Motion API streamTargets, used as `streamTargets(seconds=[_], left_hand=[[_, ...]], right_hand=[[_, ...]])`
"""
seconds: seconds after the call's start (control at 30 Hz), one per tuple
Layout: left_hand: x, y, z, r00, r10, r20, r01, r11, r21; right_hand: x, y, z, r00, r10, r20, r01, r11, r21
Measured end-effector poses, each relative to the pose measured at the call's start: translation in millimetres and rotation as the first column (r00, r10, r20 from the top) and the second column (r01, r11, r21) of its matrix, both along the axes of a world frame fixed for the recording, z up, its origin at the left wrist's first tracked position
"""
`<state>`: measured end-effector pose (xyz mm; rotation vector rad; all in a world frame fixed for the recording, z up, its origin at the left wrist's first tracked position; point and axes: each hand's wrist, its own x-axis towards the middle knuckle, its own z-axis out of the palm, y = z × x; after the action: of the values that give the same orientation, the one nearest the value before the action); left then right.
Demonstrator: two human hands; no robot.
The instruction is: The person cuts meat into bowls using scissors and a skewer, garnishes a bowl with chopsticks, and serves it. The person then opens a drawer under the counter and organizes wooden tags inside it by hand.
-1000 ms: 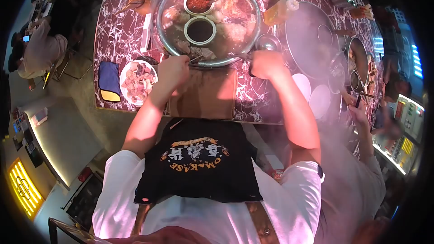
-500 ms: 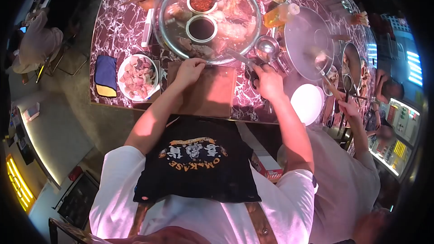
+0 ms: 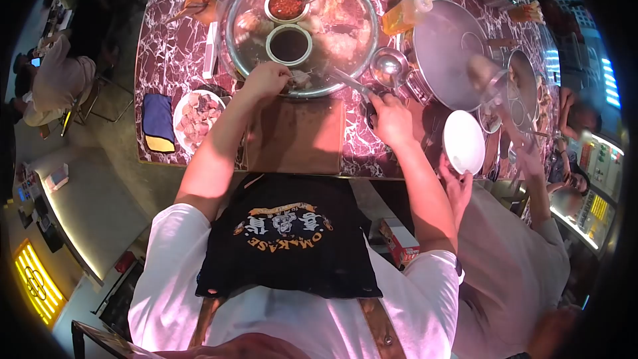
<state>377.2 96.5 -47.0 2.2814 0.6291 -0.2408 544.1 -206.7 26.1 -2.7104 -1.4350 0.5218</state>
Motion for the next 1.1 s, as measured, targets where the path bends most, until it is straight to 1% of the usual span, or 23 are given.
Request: streamTargets(seconds=[0.03, 0.1, 0.13, 0.17, 0.2, 0.27, 0.3, 0.33, 0.37, 0.43, 0.47, 0.57, 0.6, 0.63, 0.67, 0.7, 0.73, 0.83, 0.97, 1.03, 1.07, 1.1], left_hand=[[1, -3, -9, 0.998, 0.062, 0.033, -0.058, 0.992, -0.111], [3, -9, -28, 0.977, 0.196, 0.080, -0.159, 0.931, -0.329], [5, -14, -33, 0.943, 0.331, 0.038, -0.270, 0.824, -0.498], [5, -20, -39, 0.893, 0.449, -0.028, -0.360, 0.675, -0.644], [5, -26, -36, 0.831, 0.544, -0.120, -0.430, 0.489, -0.759], [3, -29, -29, 0.770, 0.602, -0.212, -0.452, 0.281, -0.846], [2, -30, -19, 0.738, 0.623, -0.260, -0.453, 0.171, -0.875], [5, -35, -5, 0.719, 0.642, -0.267, -0.451, 0.139, -0.882], [6, -33, -9, 0.723, 0.631, -0.281, -0.452, 0.124, -0.883], [7, -30, -19, 0.729, 0.612, -0.306, -0.454, 0.098, -0.886], [10, -31, -19, 0.715, 0.625, -0.313, -0.474, 0.104, -0.874], [8, -33, -28, 0.748, 0.608, -0.268, -0.438, 0.147, -0.887], [5, -29, -43, 0.777, 0.583, -0.239, -0.441, 0.232, -0.867], [2, -26, -39, 0.818, 0.566, -0.101, -0.425, 0.477, -0.769], [-3, -28, -36, 0.855, 0.519, 0.023, -0.398, 0.683, -0.613], [-10, -31, -34, 0.889, 0.442, 0.121, -0.361, 0.837, -0.412], [-16, -32, -15, 0.920, 0.382, 0.092, -0.351, 0.903, -0.247], [-33, -37, 9, 0.916, 0.338, 0.215, -0.327, 0.941, -0.083], [-31, -35, 16, 0.940, 0.280, 0.197, -0.274, 0.960, -0.060], [-28, -33, 4, 0.954, 0.241, 0.179, -0.234, 0.970, -0.059], [-23, -30, -3, 0.959, 0.214, 0.187, -0.209, 0.977, -0.051], [-21, -27, -31, 0.958, 0.145, 0.246, -0.154, 0.988, 0.018]], right_hand=[[0, -2, -4, 1.000, 0.010, 0.024, -0.010, 0.999, 0.037], [3, -5, -8, 0.999, 0.000, 0.051, -0.005, 0.996, 0.085], [5, -8, -8, 0.998, -0.021, 0.054, 0.016, 0.995, 0.095], [6, -9, -8, 0.997, -0.043, 0.058, 0.037, 0.994, 0.105], [6, -10, -2, 0.996, -0.092, 0.018, 0.090, 0.990, 0.107], [0, -12, 13, 0.980, -0.187, -0.066, 0.193, 0.976, 0.104], [-6, -12, 19, 0.963, -0.242, -0.116, 0.251, 0.965, 0.071], [-15, -11, 26, 0.942, -0.293, -0.161, 0.303, 0.952, 0.038], [-22, -8, 30, 0.917, -0.343, -0.204, 0.351, 0.936, 0.004], [-33, -3, 10, 0.911, -0.358, -0.207, 0.368, 0.930, 0.010], [-37, 3, -1, 0.893, -0.370, -0.254, 0.389, 0.921, 0.026], [-45, 18, -39, 0.848, -0.404, -0.343, 0.460, 0.883, 0.097], [-48, 19, -47, 0.874, -0.388, -0.292, 0.438, 0.889, 0.130], [-52, 18, -48, 0.892, -0.363, -0.269, 0.418, 0.889, 0.187], [-53, 15, -50, 0.910, -0.343, -0.233, 0.388, 0.902, 0.188], [-54, 13, -51, 0.925, -0.323, -0.201, 0.359, 0.916, 0.180], [-53, 13, -49, 0.922, -0.328, -0.204, 0.364, 0.915, 0.174], [-49, 10, -40, 0.918, -0.333, -0.216, 0.370, 0.914, 0.164], [-43, 6, -44, 0.938, -0.289, -0.190, 0.324, 0.927, 0.188], [-41, 7, -42, 0.943, -0.279, -0.180, 0.313, 0.928, 0.204], [-39, 4, -51, 0.963, -0.227, -0.143, 0.260, 0.919, 0.295], [-38, 1, -58, 0.972, -0.178, -0.154, 0.223, 0.908, 0.356]])
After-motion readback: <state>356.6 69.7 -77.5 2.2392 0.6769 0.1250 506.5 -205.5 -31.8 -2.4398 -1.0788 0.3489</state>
